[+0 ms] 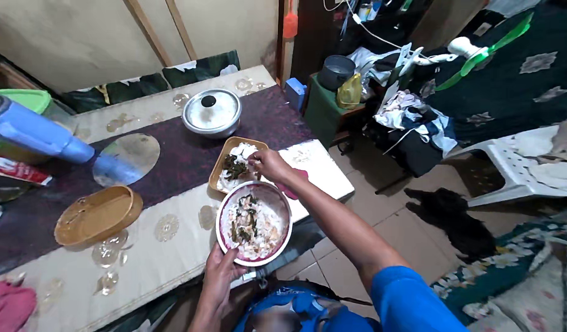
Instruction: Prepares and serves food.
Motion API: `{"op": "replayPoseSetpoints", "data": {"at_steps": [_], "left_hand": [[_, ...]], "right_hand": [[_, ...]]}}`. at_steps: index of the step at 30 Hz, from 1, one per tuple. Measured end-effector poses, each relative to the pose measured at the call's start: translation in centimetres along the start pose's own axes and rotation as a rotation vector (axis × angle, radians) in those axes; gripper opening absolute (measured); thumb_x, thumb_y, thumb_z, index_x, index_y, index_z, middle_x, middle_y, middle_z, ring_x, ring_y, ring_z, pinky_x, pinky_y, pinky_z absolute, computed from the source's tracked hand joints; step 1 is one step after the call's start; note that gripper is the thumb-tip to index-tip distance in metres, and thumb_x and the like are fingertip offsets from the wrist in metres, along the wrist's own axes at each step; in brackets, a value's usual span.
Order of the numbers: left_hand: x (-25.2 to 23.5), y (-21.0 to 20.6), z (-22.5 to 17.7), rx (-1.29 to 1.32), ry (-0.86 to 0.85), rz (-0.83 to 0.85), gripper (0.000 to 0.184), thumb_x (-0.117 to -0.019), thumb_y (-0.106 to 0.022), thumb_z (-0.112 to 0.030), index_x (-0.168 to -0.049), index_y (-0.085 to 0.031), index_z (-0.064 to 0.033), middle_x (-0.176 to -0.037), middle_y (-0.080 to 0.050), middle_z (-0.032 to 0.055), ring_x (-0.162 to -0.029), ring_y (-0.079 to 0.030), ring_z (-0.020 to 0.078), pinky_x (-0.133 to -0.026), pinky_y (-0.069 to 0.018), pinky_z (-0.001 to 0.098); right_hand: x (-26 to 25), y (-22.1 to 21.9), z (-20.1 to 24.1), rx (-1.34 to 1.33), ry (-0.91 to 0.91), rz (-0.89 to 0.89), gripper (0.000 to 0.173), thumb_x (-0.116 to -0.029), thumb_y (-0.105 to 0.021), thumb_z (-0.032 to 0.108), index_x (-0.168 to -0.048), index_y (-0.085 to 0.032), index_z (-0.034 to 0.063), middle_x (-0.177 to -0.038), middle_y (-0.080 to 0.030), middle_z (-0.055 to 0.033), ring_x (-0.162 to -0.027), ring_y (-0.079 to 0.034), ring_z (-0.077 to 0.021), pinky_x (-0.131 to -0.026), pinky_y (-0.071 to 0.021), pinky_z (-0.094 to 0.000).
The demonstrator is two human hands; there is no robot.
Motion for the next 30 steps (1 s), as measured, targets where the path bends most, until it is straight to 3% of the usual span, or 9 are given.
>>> {"op": "replayPoseSetpoints", "data": {"at_steps": [5,9,11,14,18,21,22,25,30], "left_hand": [[0.7,2.7,0.1,-0.024,0.023,-0.052,0.032,-0.0999,-0.040,0.006,-0.131,-0.039,-0.0009,-0.083,-0.069,0.0060,-0.059,-0.069,0.0117,-0.053,-0.0607,0.0278],[0.4,3.5,0.2,-0.106,-0.021,0.005,0.038,-0.0969,-0.039,0.002,-0.135,-0.033,-0.0027,-0.094,-0.068,0.0027,-0.066,-0.071,0.0100,-0.057,-0.0625,0.0302],[-0.4,2.5,-0.3,-0.169,-0.023,0.011,0.042,-0.0962,-0.041,0.004,-0.137,-0.032,-0.0013,-0.096,-0.066,0.0026,-0.067,-0.071,0.0091,-0.056,-0.0622,0.0302],[-1.4,-0.1,-0.9,-0.244,-0.031,0.082,0.041,-0.0972,-0.042,0.003,-0.137,-0.032,-0.0012,-0.097,-0.067,0.0021,-0.066,-0.070,0.0083,-0.056,-0.0617,0.0286],[-2.1,-6.0,-1.3,-0.279,-0.062,0.152,0.041,-0.0961,-0.043,0.005,-0.136,-0.033,-0.0002,-0.094,-0.067,0.0019,-0.061,-0.069,0.0069,-0.053,-0.0605,0.0259],[-1.7,-11.9,-0.7,-0.320,-0.075,0.256,0.039,-0.0958,-0.043,0.006,-0.133,-0.035,-0.0015,-0.093,-0.069,-0.0011,-0.063,-0.070,0.0059,-0.054,-0.0609,0.0248],[-1.5,-14.2,-0.2,-0.325,-0.074,0.304,0.038,-0.0960,-0.042,0.007,-0.132,-0.036,-0.0019,-0.093,-0.069,-0.0019,-0.063,-0.070,0.0058,-0.055,-0.0610,0.0247],[-0.9,-21.5,2.8,-0.318,-0.060,0.462,0.036,-0.0960,-0.041,0.007,-0.130,-0.037,-0.0026,-0.091,-0.071,-0.0034,-0.063,-0.070,0.0056,-0.053,-0.0605,0.0245],[-0.2,-34.4,11.0,-0.438,0.059,0.567,0.038,-0.0975,-0.044,0.007,-0.135,-0.038,0.0023,-0.088,-0.069,0.0033,-0.060,-0.068,0.0079,-0.052,-0.0585,0.0247]], "right_hand": [[-5.5,-2.1,-1.1,0.209,-0.106,-0.105,0.026,-0.0984,-0.054,0.002,-0.118,-0.071,-0.0019,-0.126,-0.066,-0.0240,-0.123,-0.061,-0.0397,-0.106,-0.0466,-0.0575],[-4.7,-3.1,-0.4,0.319,-0.147,0.073,0.033,-0.0963,-0.063,0.004,-0.127,-0.063,-0.0088,-0.138,-0.056,-0.0322,-0.125,-0.056,-0.0496,-0.102,-0.0463,-0.0650],[-3.8,-2.7,-0.1,0.286,-0.045,0.042,0.033,-0.0928,-0.067,0.003,-0.125,-0.065,-0.0062,-0.135,-0.059,-0.0288,-0.122,-0.059,-0.0461,-0.100,-0.0480,-0.0629],[-1.7,-1.3,-1.0,0.188,0.060,-0.085,0.022,-0.0994,-0.057,0.004,-0.114,-0.070,-0.0061,-0.123,-0.067,-0.0243,-0.119,-0.063,-0.0406,-0.099,-0.0496,-0.0582],[5.6,3.2,-2.3,0.102,0.157,-0.143,0.018,-0.0953,-0.062,0.002,-0.109,-0.071,-0.0062,-0.112,-0.068,-0.0241,-0.110,-0.065,-0.0382,-0.095,-0.0512,-0.0527],[13.0,5.7,-5.8,0.125,0.203,-0.310,0.013,-0.0901,-0.066,-0.001,-0.101,-0.072,-0.0065,-0.106,-0.068,-0.0235,-0.105,-0.067,-0.0380,-0.092,-0.0539,-0.0494],[15.3,6.3,-7.5,0.164,0.183,-0.336,0.014,-0.0886,-0.068,-0.001,-0.101,-0.073,-0.0049,-0.109,-0.069,-0.0236,-0.109,-0.066,-0.0387,-0.096,-0.0531,-0.0494],[21.7,8.6,-13.2,0.174,0.007,-0.242,0.030,-0.0912,-0.067,0.000,-0.121,-0.070,-0.0021,-0.125,-0.063,-0.0257,-0.120,-0.060,-0.0421,-0.103,-0.0485,-0.0534],[31.1,14.3,-23.6,0.089,-0.193,-0.460,0.017,-0.0898,-0.062,-0.007,-0.101,-0.074,-0.0049,-0.113,-0.069,-0.0231,-0.113,-0.065,-0.0395,-0.097,-0.0529,-0.0521]]}}
Point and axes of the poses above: each hand's wrist, its own x-axis away from the middle knuckle, its own y-axis out of the back of the hand, z = x × y, the point moved 3 cm from there along -x, towards the middle knuckle
